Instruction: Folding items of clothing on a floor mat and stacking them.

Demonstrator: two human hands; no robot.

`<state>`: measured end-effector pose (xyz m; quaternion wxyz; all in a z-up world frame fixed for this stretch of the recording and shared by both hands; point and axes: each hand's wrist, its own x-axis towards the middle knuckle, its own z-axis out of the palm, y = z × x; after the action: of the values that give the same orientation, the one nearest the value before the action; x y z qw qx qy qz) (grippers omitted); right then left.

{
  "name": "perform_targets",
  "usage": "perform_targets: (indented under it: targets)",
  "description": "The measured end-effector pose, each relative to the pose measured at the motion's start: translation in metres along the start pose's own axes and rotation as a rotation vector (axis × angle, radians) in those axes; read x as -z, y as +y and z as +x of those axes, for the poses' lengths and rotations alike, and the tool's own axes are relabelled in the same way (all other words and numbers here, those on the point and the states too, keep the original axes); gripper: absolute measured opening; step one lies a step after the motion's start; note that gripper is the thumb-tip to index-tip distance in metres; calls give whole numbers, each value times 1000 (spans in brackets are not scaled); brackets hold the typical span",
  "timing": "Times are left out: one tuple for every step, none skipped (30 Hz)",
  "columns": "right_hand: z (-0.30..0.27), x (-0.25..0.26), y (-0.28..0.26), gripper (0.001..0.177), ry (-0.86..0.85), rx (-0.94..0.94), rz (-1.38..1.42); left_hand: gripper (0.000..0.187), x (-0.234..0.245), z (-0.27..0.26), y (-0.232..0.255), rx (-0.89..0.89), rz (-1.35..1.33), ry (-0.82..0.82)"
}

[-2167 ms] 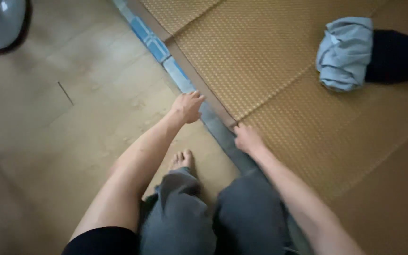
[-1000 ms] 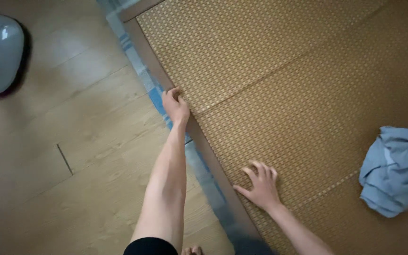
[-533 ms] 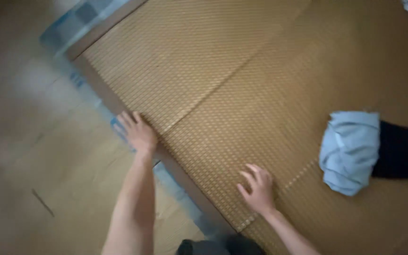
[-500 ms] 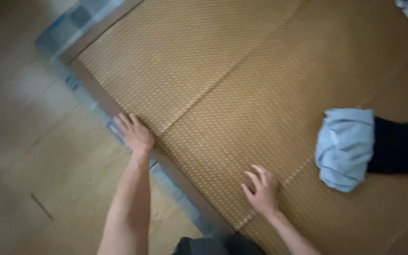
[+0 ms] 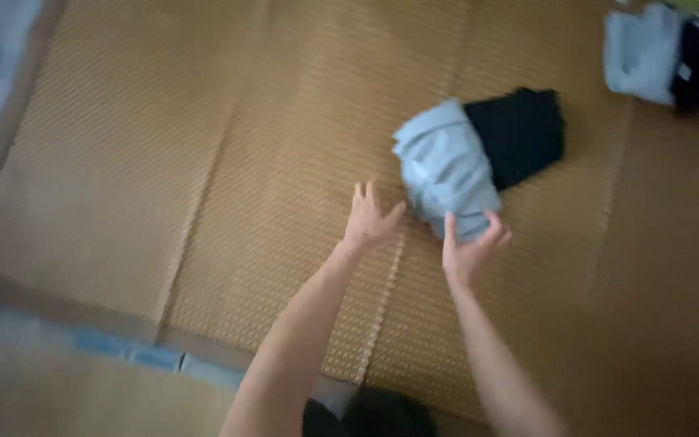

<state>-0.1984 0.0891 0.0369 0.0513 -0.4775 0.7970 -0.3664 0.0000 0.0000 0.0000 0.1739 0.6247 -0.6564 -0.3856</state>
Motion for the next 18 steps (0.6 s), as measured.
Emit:
perform_targets:
  targets:
    - [14,-10,13,76,20,-23,-15,101,-1,13,18,-20,3,-27]
    - [30,-21,27,92,-76,-224,2,107,-2,28,36,-26,-92,57]
    - [46,-35,42,108,-183,-423,27,112,-3,43,52,-19,-186,140]
    - [49,-40,48,108,-169,-447,18,112,-7,58,58,-28,-182,112]
    - [53,-48,54,116,-261,-494,3,118,-9,74,64,-24,-197,143]
    - [57,-56,58,125,-354,-540,-10,124,-10,91,70,-20,-213,173]
    - [58,-60,59,125,-344,-559,-13,124,-13,103,72,-26,-209,152]
    - [61,-64,58,135,-440,-604,-101,128,-15,116,74,-61,-129,100]
    - [63,-69,57,147,-539,-647,-187,133,-15,129,76,-94,-47,50]
    - [63,-74,54,147,-534,-666,-186,133,-11,136,85,-99,-41,32]
    - [64,-76,52,152,-558,-679,-229,135,-8,142,95,-35,38,-68]
    - [66,-78,50,158,-583,-692,-272,138,-4,148,105,27,119,-167]
    - [69,-80,53,158,-576,-710,-272,138,-16,153,101,19,123,-183]
    - [71,-82,56,160,-608,-728,-285,137,-27,157,98,83,192,-221]
    - [76,-85,56,163,-639,-745,-295,137,-35,162,94,147,263,-255]
    - [78,-82,52,163,-633,-761,-294,137,-47,163,88,139,270,-268]
    - [82,-81,46,162,-661,-789,-293,133,-55,167,80,143,278,-247]
    - [86,-81,38,162,-688,-817,-292,129,-61,169,72,147,287,-225]
